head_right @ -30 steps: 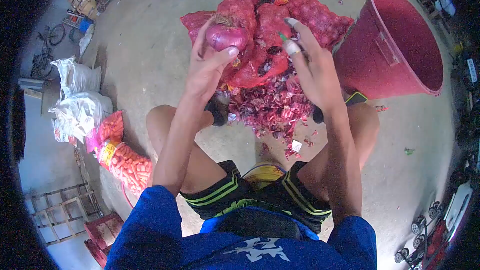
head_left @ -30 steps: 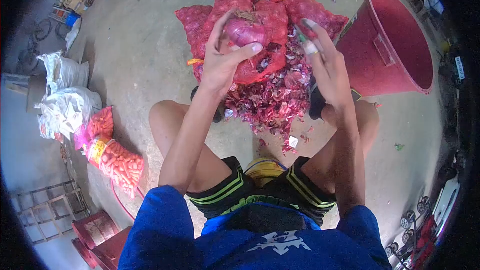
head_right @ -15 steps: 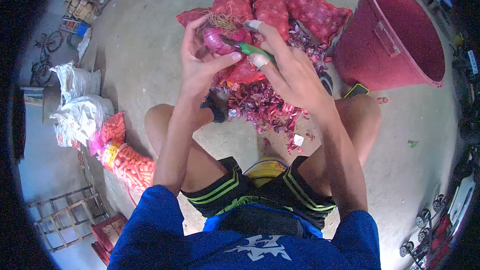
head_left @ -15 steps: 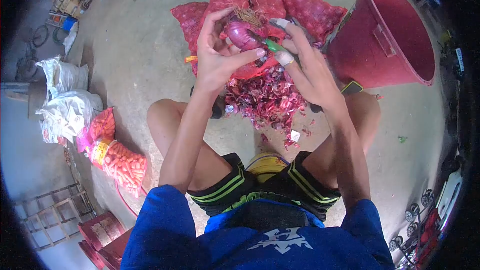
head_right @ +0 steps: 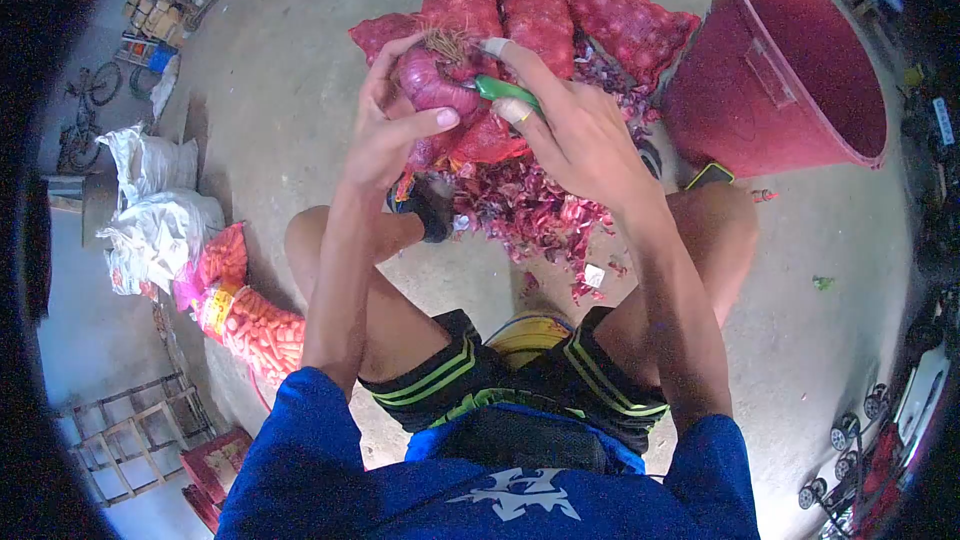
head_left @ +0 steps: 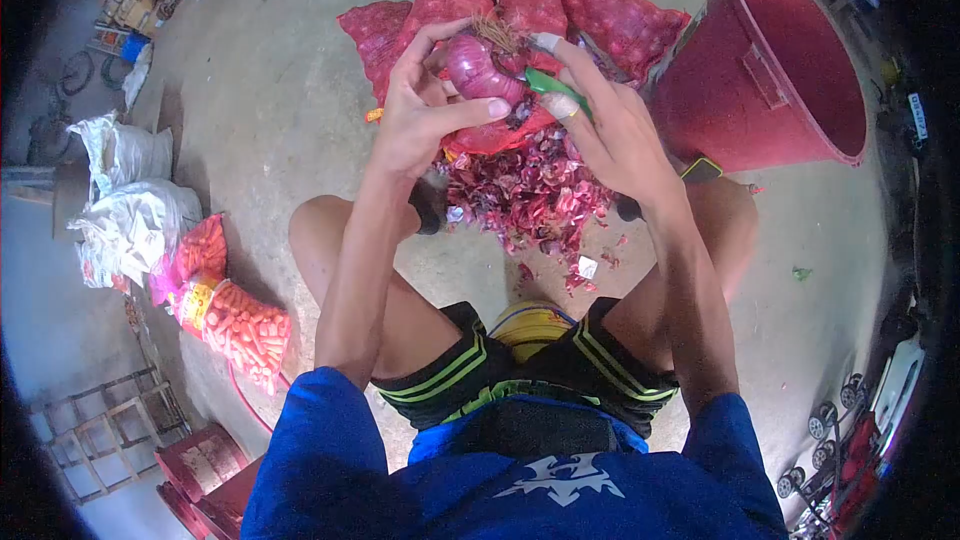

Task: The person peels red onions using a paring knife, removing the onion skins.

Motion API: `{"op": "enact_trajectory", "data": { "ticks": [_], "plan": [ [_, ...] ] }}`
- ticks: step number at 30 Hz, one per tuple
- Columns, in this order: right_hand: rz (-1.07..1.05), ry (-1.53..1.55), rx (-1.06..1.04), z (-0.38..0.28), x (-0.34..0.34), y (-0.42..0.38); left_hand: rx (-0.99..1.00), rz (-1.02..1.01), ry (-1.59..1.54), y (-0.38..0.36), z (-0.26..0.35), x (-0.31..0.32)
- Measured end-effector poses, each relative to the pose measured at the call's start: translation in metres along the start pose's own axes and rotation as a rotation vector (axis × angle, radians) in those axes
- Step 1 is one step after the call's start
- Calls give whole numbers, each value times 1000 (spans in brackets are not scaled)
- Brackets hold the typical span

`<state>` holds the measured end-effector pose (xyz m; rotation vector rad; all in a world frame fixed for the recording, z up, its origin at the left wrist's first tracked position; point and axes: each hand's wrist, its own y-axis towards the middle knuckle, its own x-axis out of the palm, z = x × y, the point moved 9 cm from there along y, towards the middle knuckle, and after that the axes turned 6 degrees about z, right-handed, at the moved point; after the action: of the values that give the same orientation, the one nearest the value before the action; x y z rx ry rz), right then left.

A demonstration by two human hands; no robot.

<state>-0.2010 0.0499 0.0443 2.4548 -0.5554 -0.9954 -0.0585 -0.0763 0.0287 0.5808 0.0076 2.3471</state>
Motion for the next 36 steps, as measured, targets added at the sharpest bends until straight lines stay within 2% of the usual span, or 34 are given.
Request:
{"op": "enact_trajectory", "data": {
  "ticks": [2,4,5,7,8,10,11,13,14,16,18,20,21,23,25,30,32,36],
  "plan": [
    [-29,-30,11,-1,0,1,-33,-29,-9,1,2,-4],
    [-50,-10,43,-1,-1,2,-273,-28,-149,-4,-16,-11],
    [-72,11,78,0,0,2,-274,-27,-148,-5,-19,-13],
    [-77,36,106,0,-1,2,-88,-97,26,-2,-8,-4],
    [-83,59,133,2,-2,2,-88,-101,24,-2,-11,1],
    [-68,61,122,2,-2,2,186,-36,267,-5,13,13],
    [-56,68,109,1,-3,2,184,-37,264,-5,9,6],
    [-38,49,77,1,-3,4,-122,-64,70,-1,-16,-10],
    [-18,34,47,0,-5,6,-119,-62,71,-2,-19,-16],
    [-43,57,59,1,-8,5,-302,-84,-51,-8,-27,-4],
    [-70,76,70,2,-7,5,-294,-119,-67,-6,-21,2],
    [-21,185,-46,-8,-9,6,-280,-154,-83,-7,-19,8],
    [-20,183,-50,-7,-9,6,-199,-124,-14,-8,-16,9],
    [-51,208,20,2,-3,3,-119,-94,56,-6,-15,14],
    [-13,282,81,9,0,3,21,27,211,1,-7,13],
    [18,575,275,30,9,2,-33,57,130,5,-6,6],
    [125,656,513,46,1,1,-130,48,88,2,-16,2],
    [139,725,531,63,0,2,-117,-34,-9,-2,-7,11]
  ]
}}
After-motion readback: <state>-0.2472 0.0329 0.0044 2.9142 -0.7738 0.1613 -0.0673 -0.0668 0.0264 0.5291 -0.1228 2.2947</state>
